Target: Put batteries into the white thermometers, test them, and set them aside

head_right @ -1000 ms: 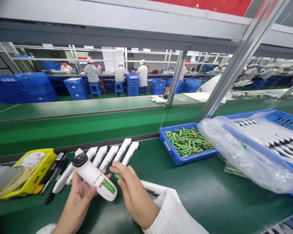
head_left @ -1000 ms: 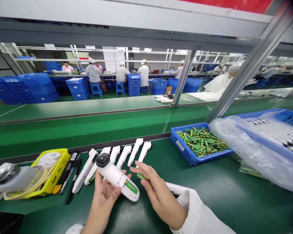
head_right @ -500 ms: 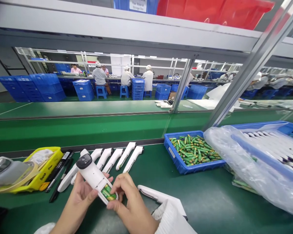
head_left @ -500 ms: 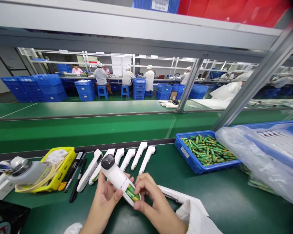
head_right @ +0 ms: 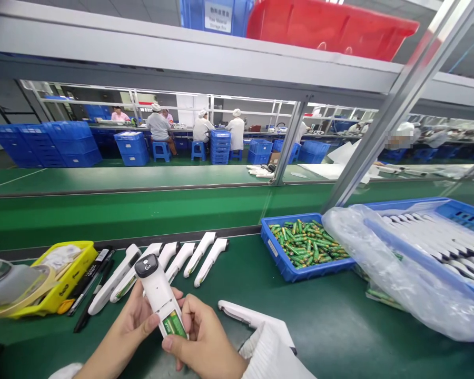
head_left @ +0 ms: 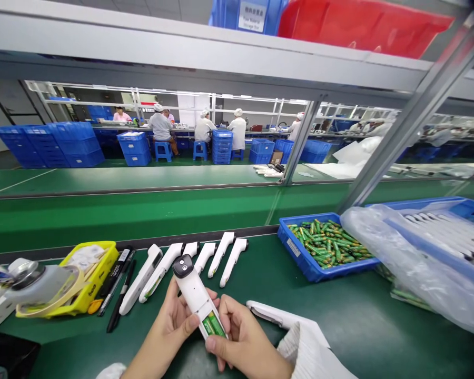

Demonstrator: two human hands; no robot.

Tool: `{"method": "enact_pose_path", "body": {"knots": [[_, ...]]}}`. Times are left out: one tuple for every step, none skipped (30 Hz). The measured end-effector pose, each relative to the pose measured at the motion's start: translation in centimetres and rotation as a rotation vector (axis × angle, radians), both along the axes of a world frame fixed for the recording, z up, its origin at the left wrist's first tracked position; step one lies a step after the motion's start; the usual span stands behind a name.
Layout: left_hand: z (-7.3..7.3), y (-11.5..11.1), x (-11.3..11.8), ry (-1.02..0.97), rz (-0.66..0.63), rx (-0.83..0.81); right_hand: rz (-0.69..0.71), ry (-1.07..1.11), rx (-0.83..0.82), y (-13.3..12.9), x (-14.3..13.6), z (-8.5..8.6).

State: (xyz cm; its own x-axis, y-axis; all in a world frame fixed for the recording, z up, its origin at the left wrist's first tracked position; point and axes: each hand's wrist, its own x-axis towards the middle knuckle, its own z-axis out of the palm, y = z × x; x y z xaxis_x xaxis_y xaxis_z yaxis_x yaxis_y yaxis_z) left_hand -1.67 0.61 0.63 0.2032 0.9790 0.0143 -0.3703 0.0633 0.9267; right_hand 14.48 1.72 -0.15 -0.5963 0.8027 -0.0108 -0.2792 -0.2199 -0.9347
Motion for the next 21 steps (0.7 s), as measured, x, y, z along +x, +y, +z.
{"method": "enact_pose_path", "body": {"knots": [[0.1, 0.0, 0.1, 0.0, -0.003, 0.0, -0.014, 0.006, 0.029, 0.0, 0.0, 0.2], [0.1, 0.1, 0.3, -0.004, -0.001, 0.003, -0.029, 0.01, 0.074, -0.1, 0.0, 0.4], [0.1, 0.0, 0.4, -0.006, 0.012, 0.002, -0.044, -0.003, 0.132, -0.2, 0.0, 0.6], [0.0, -0.1, 0.5, 0.0, 0.037, -0.005, -0.063, -0.044, 0.201, -0.2, 0.1, 0.8], [-0.2, -0.3, 0.6, 0.029, 0.073, -0.02, -0.088, -0.119, 0.275, -0.3, 0.1, 0.9], [-0.5, -0.5, 0.7, 0.089, 0.119, -0.037, -0.118, -0.221, 0.35, -0.4, 0.1, 1.0], [-0.8, -0.8, 0.8, 0.174, 0.168, -0.052, -0.157, -0.336, 0.423, -0.4, 0.2, 1.2], [-1.0, -1.1, 0.8, 0.275, 0.21, -0.056, -0.204, -0.443, 0.492, -0.4, 0.4, 1.3], [-1.2, -1.3, 0.9, 0.38, 0.237, -0.039, -0.259, -0.525, 0.558, -0.2, 0.7, 1.5], [-1.4, -1.5, 1.0, 0.477, 0.241, 0.001, -0.322, -0.574, 0.614, 0.1, 1.0, 1.7], [-1.4, -1.6, 1.2, 0.56, 0.223, 0.057, -0.389, -0.6, 0.657, 0.6, 1.5, 2.0], [-1.4, -1.6, 1.6, 0.629, 0.186, 0.121, -0.462, -0.615, 0.683, 1.2, 2.2, 2.4], [-1.3, -1.4, 2.2, 0.691, 0.134, 0.19, -0.538, -0.637, 0.691, 1.9, 3.0, 2.7], [-1.2, -1.2, 3.0, 0.75, 0.079, 0.259, -0.614, -0.689, 0.687, 2.7, 4.0, 2.9], [-1.0, -0.8, 4.0, 0.807, 0.024, 0.322, -0.687, -0.769, 0.675, 3.5, 5.0, 3.0], [-0.8, -0.3, 5.2, 0.867, -0.023, 0.378, -0.746, -0.863, 0.66, 4.3, 6.0, 3.0], [-0.7, 0.1, 6.5, 0.93, -0.058, 0.432, -0.791, -0.955, 0.645, 5.1, 7.0, 2.9], [-0.6, 0.6, 7.9, 0.996, -0.086, 0.486, -0.822, -1.036, 0.629, 5.7, 7.8, 2.6], [-0.6, 1.1, 9.4, 1.072, -0.111, 0.53, -0.84, -1.1, 0.611, 6.3, 8.5, 2.2], [-0.6, 1.5, 10.7, 1.15, -0.134, 0.557, -0.85, -1.145, 0.591, 6.7, 9.1, 1.8], [-0.6, 1.7, 12.0, 1.222, -0.153, 0.57, -0.854, -1.179, 0.571, 7.0, 9.4, 1.3]]}}
